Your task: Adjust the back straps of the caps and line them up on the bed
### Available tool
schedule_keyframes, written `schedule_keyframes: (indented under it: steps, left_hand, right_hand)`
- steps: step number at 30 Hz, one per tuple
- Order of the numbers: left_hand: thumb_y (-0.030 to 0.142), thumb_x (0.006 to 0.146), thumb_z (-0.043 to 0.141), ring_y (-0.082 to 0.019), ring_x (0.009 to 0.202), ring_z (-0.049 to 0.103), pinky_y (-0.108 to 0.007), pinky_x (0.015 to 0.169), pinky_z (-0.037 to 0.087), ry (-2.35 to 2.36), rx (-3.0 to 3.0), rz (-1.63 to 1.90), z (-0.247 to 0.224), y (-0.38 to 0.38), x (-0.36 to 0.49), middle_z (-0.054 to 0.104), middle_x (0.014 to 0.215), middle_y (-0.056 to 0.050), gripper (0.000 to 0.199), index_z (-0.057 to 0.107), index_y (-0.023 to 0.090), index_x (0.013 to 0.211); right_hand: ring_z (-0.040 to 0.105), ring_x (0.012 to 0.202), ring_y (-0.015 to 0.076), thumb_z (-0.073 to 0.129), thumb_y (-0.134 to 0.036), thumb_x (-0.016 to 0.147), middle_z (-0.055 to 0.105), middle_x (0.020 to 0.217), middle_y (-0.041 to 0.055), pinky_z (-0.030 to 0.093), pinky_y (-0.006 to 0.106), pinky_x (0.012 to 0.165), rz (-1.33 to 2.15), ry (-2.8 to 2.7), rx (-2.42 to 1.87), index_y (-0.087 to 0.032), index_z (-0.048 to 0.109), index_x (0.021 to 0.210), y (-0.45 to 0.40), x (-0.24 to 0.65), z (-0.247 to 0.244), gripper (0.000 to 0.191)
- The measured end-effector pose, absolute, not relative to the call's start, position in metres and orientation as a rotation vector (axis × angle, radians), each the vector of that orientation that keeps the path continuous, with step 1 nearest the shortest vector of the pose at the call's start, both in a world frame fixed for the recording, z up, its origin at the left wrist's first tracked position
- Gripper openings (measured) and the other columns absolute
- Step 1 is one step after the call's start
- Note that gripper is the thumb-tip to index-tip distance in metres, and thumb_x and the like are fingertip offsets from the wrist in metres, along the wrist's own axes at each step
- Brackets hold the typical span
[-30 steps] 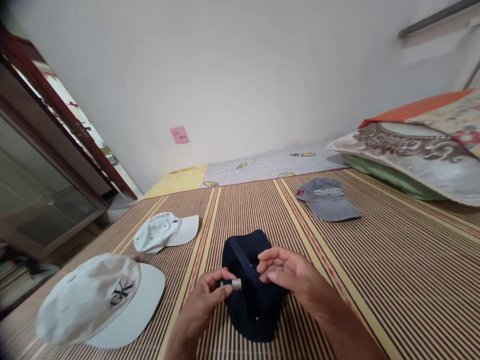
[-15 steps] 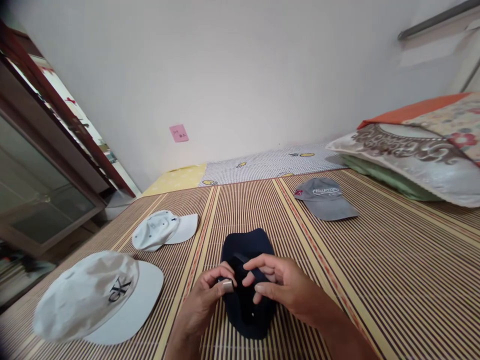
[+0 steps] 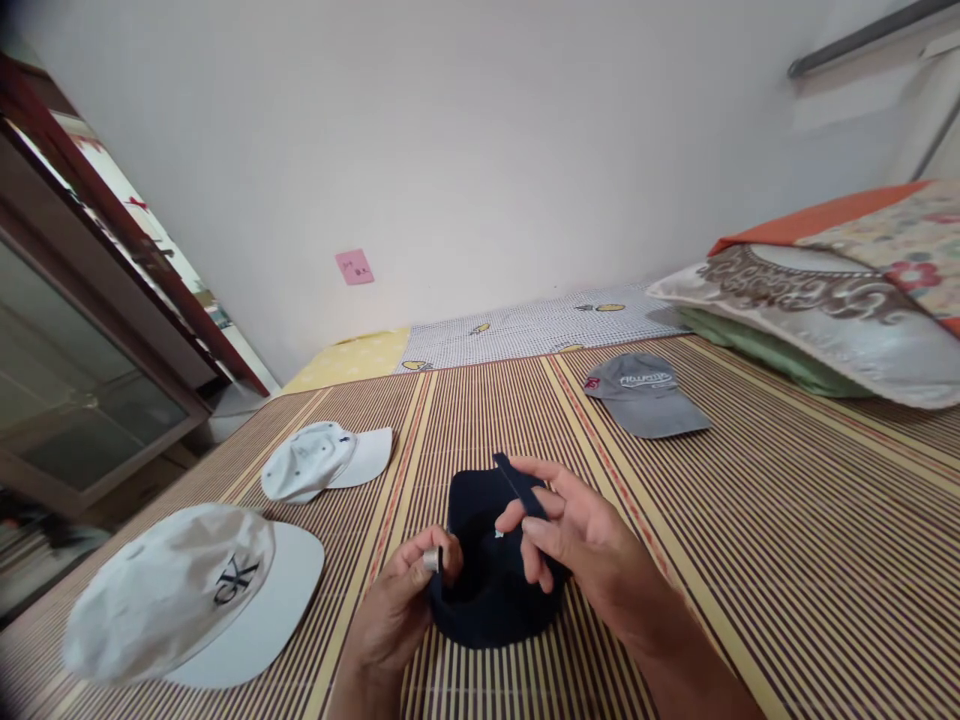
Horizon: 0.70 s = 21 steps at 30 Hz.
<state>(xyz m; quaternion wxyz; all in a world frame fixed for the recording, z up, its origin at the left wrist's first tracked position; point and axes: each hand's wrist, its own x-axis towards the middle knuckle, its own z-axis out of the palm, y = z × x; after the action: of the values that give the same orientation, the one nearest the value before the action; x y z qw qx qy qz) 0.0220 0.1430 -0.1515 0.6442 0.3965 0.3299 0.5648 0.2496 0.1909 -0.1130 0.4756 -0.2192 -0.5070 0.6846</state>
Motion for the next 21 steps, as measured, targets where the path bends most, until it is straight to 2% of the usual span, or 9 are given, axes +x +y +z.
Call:
schedule_keyframes:
  steps: [1, 3, 6, 9, 14, 21]
  left_hand:
    - [0.048, 0.078, 0.085, -0.012, 0.069, 0.038, -0.023, 0.064, 0.03, 0.743, 0.885, 1.297, -0.151, 0.143, 0.022, 0.05, 0.072, 0.0, 0.039, 0.064, 0.015, 0.076]
    - [0.047, 0.077, 0.085, -0.012, 0.069, 0.039, -0.022, 0.064, 0.031, 0.725, 0.853, 1.304, -0.151, 0.144, 0.023, 0.051, 0.073, -0.001, 0.039, 0.064, 0.015, 0.076]
    - [0.046, 0.077, 0.085, -0.012, 0.069, 0.041, -0.022, 0.066, 0.034, 0.692, 0.835, 1.318, -0.153, 0.144, 0.024, 0.053, 0.074, -0.001, 0.038, 0.064, 0.015, 0.076]
    - [0.044, 0.079, 0.084, -0.012, 0.07, 0.044, -0.022, 0.067, 0.036, 0.665, 0.825, 1.335, -0.155, 0.144, 0.024, 0.054, 0.073, -0.001, 0.036, 0.065, 0.014, 0.076]
    - [0.041, 0.074, 0.089, -0.011, 0.069, 0.049, -0.02, 0.067, 0.039, 0.672, 0.758, 1.365, -0.156, 0.144, 0.024, 0.057, 0.071, 0.001, 0.035, 0.068, 0.014, 0.082]
    - [0.04, 0.067, 0.095, -0.009, 0.066, 0.05, -0.018, 0.064, 0.04, 0.699, 0.703, 1.37, -0.154, 0.143, 0.025, 0.06, 0.072, 0.001, 0.038, 0.069, 0.014, 0.078]
  right_hand:
    - [0.056, 0.05, 0.0065, 0.072, -0.038, 0.093, 0.075, 0.093, 0.0016, 0.04, 0.021, 0.046, 1.639, -1.251, -0.595, -0.027, 0.054, 0.135, 0.19, 0.247, -0.113, 0.047]
    - [0.05, 0.045, 0.005, 0.068, -0.042, 0.096, 0.076, 0.091, 0.0046, 0.035, 0.021, 0.044, 1.579, -1.316, -0.698, -0.022, 0.055, 0.135, 0.188, 0.242, -0.114, 0.046]
    - [0.044, 0.043, 0.0044, 0.062, -0.046, 0.098, 0.078, 0.087, 0.0063, 0.031, 0.021, 0.043, 1.563, -1.46, -0.757, -0.018, 0.062, 0.12, 0.184, 0.236, -0.117, 0.035]
    - [0.039, 0.04, 0.0047, 0.058, -0.048, 0.099, 0.075, 0.073, 0.0026, 0.026, 0.021, 0.04, 1.567, -1.612, -0.772, -0.018, 0.066, 0.103, 0.18, 0.233, -0.113, 0.032]
    - [0.041, 0.041, 0.0067, 0.056, -0.044, 0.099, 0.065, 0.059, -0.0023, 0.029, 0.022, 0.042, 1.497, -1.79, -0.829, -0.019, 0.064, 0.082, 0.176, 0.232, -0.106, 0.031]
    - [0.043, 0.046, 0.0088, 0.055, -0.036, 0.098, 0.059, 0.056, -0.0043, 0.031, 0.023, 0.046, 1.486, -1.846, -0.851, -0.021, 0.061, 0.076, 0.175, 0.229, -0.108, 0.028]
